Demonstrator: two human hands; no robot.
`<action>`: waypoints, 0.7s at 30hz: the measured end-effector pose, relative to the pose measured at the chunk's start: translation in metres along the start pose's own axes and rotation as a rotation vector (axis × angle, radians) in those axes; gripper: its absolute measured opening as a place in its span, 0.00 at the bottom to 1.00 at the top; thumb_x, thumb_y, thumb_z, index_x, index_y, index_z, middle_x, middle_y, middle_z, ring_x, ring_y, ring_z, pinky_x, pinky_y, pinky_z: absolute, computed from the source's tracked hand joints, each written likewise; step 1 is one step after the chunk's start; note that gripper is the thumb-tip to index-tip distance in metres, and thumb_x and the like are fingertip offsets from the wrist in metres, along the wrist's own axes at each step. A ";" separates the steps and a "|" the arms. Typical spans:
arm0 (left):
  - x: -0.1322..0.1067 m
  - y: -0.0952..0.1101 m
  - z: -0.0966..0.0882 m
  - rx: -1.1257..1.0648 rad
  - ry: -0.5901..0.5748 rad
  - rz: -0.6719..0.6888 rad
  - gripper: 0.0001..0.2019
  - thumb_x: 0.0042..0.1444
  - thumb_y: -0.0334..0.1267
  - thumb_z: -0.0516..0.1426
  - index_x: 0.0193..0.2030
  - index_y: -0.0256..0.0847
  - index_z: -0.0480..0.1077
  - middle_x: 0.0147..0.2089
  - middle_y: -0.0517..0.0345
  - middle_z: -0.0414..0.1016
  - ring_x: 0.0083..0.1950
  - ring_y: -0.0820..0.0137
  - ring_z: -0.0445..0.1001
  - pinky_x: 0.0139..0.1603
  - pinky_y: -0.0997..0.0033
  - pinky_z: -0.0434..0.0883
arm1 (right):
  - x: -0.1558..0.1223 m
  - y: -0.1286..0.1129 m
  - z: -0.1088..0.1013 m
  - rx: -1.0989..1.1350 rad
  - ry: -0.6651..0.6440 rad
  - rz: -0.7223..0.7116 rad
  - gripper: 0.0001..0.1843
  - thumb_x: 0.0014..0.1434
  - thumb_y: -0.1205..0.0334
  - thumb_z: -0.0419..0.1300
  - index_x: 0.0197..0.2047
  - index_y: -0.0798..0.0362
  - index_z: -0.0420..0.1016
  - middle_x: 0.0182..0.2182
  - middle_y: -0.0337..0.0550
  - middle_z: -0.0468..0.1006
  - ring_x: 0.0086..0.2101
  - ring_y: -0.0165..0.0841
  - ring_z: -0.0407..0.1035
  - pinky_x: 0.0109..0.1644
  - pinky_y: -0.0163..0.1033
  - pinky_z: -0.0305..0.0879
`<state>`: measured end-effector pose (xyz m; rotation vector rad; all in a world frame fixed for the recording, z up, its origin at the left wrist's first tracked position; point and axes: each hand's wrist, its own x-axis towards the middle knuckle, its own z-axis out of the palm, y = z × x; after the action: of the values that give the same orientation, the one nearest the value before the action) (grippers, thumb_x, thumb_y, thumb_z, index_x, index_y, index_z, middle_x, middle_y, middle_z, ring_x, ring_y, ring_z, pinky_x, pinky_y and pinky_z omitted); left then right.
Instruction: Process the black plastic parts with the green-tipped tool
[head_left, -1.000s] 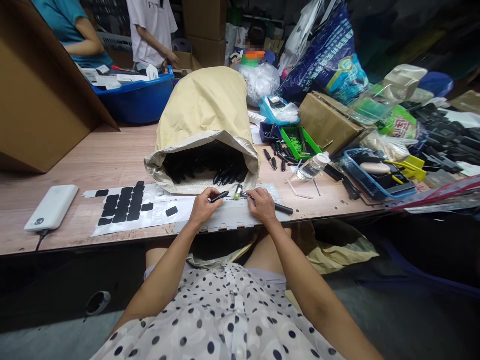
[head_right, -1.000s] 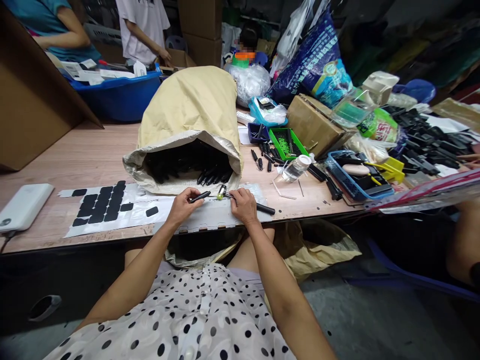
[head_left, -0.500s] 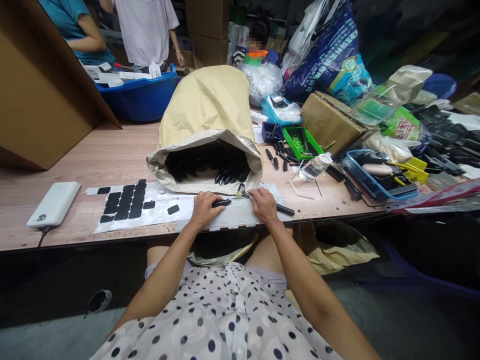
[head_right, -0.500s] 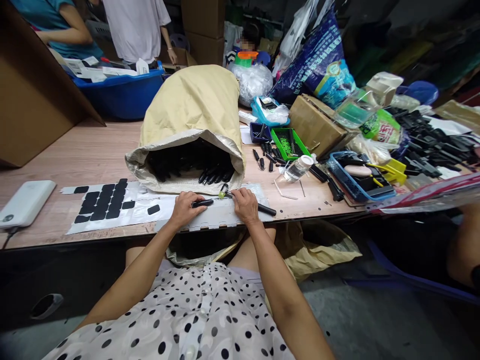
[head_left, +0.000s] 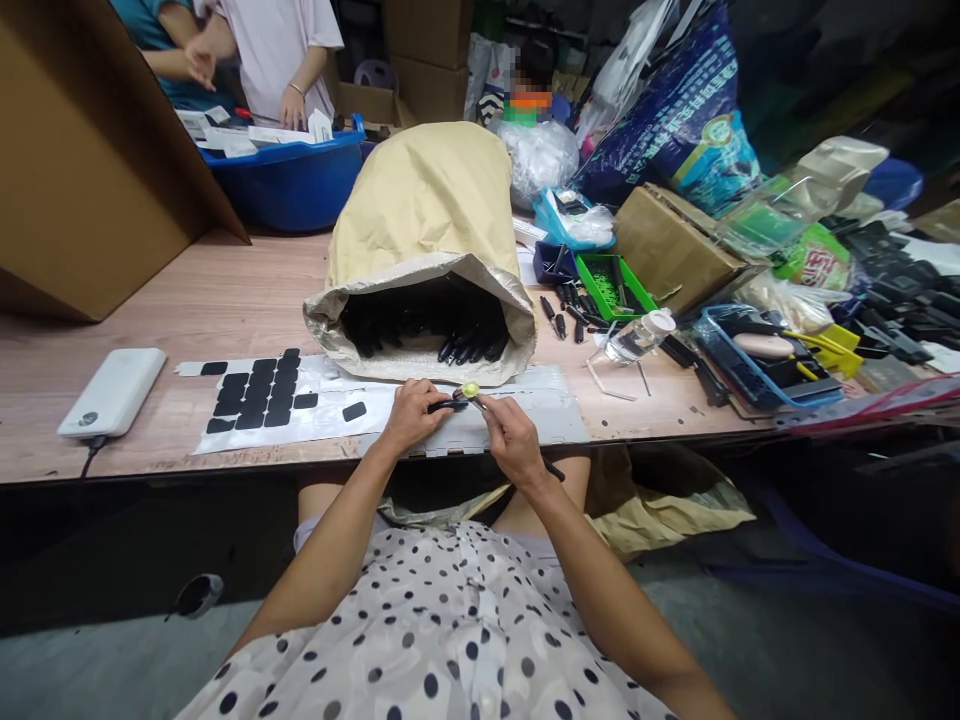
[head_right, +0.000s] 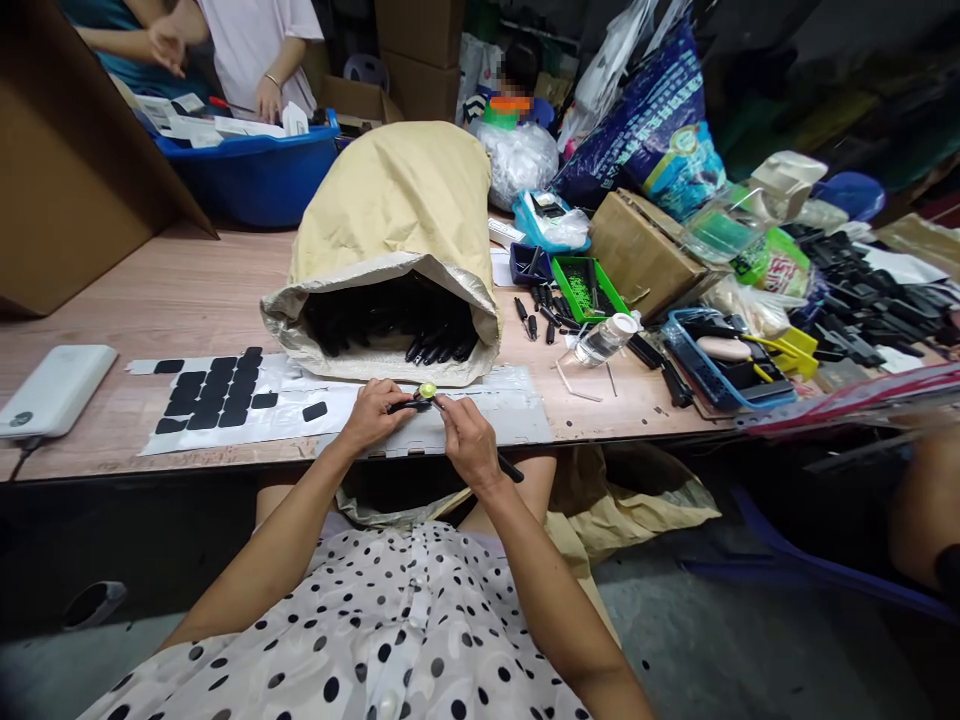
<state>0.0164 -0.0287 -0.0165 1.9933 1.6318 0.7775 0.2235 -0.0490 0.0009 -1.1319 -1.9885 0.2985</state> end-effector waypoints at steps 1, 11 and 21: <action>0.000 -0.001 0.000 0.004 0.000 0.011 0.10 0.57 0.43 0.64 0.45 0.52 0.83 0.37 0.57 0.74 0.45 0.61 0.67 0.51 0.58 0.66 | -0.002 -0.001 0.002 -0.001 -0.008 0.001 0.19 0.73 0.61 0.47 0.56 0.46 0.77 0.40 0.46 0.79 0.42 0.35 0.74 0.49 0.40 0.73; 0.001 -0.001 0.001 0.005 -0.007 0.002 0.10 0.58 0.42 0.63 0.46 0.53 0.83 0.37 0.57 0.73 0.44 0.62 0.66 0.51 0.58 0.65 | -0.009 -0.002 0.007 -0.106 -0.063 -0.009 0.21 0.71 0.65 0.48 0.57 0.45 0.78 0.37 0.45 0.76 0.38 0.34 0.73 0.43 0.35 0.72; 0.002 0.010 -0.002 0.005 -0.007 -0.069 0.08 0.55 0.40 0.65 0.42 0.51 0.81 0.38 0.58 0.75 0.45 0.61 0.68 0.53 0.58 0.64 | -0.001 -0.007 0.005 -0.087 -0.033 0.008 0.21 0.71 0.65 0.49 0.57 0.44 0.78 0.37 0.44 0.76 0.38 0.34 0.73 0.43 0.35 0.72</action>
<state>0.0225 -0.0283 -0.0087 1.9306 1.6903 0.7409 0.2160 -0.0534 0.0009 -1.1962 -2.0437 0.2381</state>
